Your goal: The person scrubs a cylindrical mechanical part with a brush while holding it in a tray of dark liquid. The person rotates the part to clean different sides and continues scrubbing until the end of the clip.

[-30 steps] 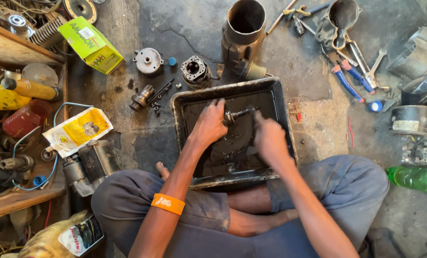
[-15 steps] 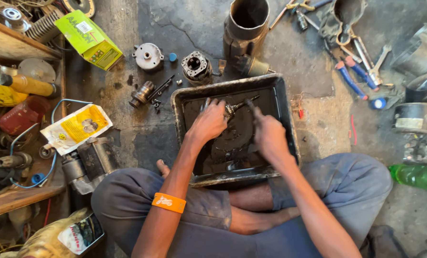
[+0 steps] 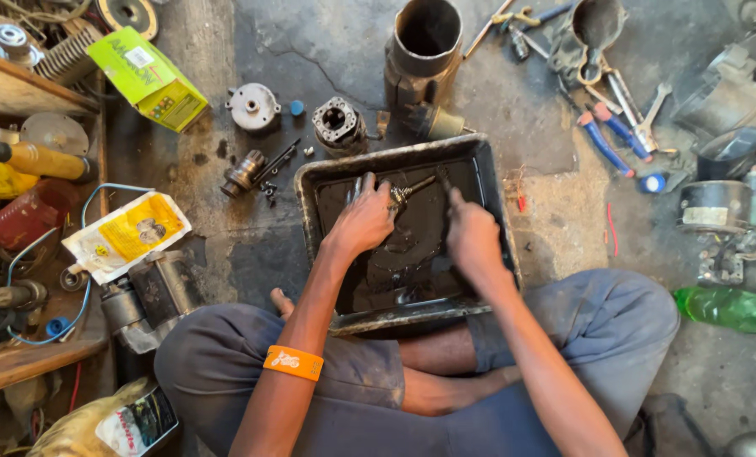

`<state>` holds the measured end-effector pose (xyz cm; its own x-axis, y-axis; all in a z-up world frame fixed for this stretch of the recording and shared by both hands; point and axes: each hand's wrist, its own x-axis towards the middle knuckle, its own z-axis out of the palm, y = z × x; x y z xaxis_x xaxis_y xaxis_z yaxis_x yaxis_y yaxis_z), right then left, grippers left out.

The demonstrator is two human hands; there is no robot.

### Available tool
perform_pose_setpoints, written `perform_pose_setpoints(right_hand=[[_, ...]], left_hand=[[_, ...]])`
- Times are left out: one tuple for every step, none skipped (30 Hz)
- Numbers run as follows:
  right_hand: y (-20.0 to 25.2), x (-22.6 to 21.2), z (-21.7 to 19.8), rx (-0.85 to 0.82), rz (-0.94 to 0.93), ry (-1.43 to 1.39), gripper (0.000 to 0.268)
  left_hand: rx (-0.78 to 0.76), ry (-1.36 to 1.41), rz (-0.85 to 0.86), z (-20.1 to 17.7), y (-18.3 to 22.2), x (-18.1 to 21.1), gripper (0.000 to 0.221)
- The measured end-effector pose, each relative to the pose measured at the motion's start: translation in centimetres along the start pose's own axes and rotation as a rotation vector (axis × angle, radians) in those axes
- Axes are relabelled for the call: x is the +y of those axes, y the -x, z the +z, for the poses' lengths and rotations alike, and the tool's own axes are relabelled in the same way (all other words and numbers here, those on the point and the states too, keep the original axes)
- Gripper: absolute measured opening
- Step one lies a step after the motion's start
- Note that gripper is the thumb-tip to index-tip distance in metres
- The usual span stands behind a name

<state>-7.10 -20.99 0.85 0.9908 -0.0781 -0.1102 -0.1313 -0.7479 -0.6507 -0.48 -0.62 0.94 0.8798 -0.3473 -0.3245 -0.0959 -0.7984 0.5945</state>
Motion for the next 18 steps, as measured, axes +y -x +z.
perform_pose_setpoints(right_hand=[[-0.1, -0.6, -0.4, 0.014, -0.093, -0.034, 0.036], [-0.1, -1.3, -0.8, 0.028, -0.186, -0.068, 0.039], [-0.3, -1.7, -1.0, 0.033, -0.277, -0.107, 0.043], [-0.6, -1.7, -1.3, 0.036, -0.197, -0.062, 0.039], [0.0, -1.9, -0.9, 0.034, -0.103, -0.025, 0.035], [0.3, -1.7, -0.6, 0.031, -0.009, 0.012, 0.032], [0.1, -1.4, -0.7, -0.038, 0.073, -0.043, 0.03], [0.1, -1.0, -0.6, -0.107, 0.154, -0.099, 0.034], [-0.5, -0.5, -0.7, -0.176, 0.224, -0.149, 0.043], [-1.1, 0.0, -0.9, -0.129, 0.146, -0.07, 0.035], [-1.0, 0.1, -0.4, -0.096, 0.073, -0.002, 0.031], [-0.9, 0.1, 0.1, -0.063, -0.001, 0.065, 0.032], [-0.5, -0.1, 0.5, -0.065, 0.012, 0.089, 0.031], [0.0, -0.5, 0.9, -0.068, 0.025, 0.113, 0.03], [-0.1, -0.8, 0.5, -0.063, 0.03, 0.151, 0.029], [-0.1, -1.1, 0.0, -0.067, -0.05, 0.097, 0.031], [-0.1, -1.3, -0.7, -0.077, -0.137, 0.047, 0.036], [0.0, -1.5, -1.4, -0.087, -0.224, -0.004, 0.042]], left_hand=[[-0.017, 0.005, -0.024, -0.1, -0.3, 0.1, 0.047], [-0.033, 0.011, -0.049, -0.2, -0.7, 0.2, 0.048], [-0.01, 0.009, -0.021, -0.2, -0.8, 0.2, 0.049], [0.013, 0.007, 0.006, -0.1, -0.9, 0.1, 0.049], [0.022, -0.001, 0.03, 0.1, -0.5, -0.3, 0.05], [0.015, -0.007, 0.023, 0.2, 0.0, -0.6, 0.05], [0.017, -0.007, 0.029, 0.3, -0.2, -0.5, 0.05], [0.02, -0.008, 0.034, 0.2, -0.4, -0.4, 0.05], [0.012, -0.009, 0.023, 0.2, -0.8, -0.1, 0.049], [0.003, -0.01, 0.013, 0.2, -1.2, 0.2, 0.048], [-0.015, -0.016, -0.011, 0.3, -0.9, 0.1, 0.047], [0.026, -0.039, 0.024, 0.4, -0.5, 0.0, 0.047], [0.06, -0.07, 0.064, 0.4, -0.2, 0.0, 0.047], [0.094, -0.101, 0.104, 0.3, 0.2, -0.1, 0.047], [0.07, -0.112, 0.087, 0.2, 0.0, 0.2, 0.044], [0.046, -0.123, 0.07, 0.1, -0.1, 0.6, 0.042], [0.028, -0.13, 0.046, 0.0, -0.1, 0.9, 0.041], [0.029, -0.097, 0.043, -0.2, -0.2, 1.2, 0.042]])
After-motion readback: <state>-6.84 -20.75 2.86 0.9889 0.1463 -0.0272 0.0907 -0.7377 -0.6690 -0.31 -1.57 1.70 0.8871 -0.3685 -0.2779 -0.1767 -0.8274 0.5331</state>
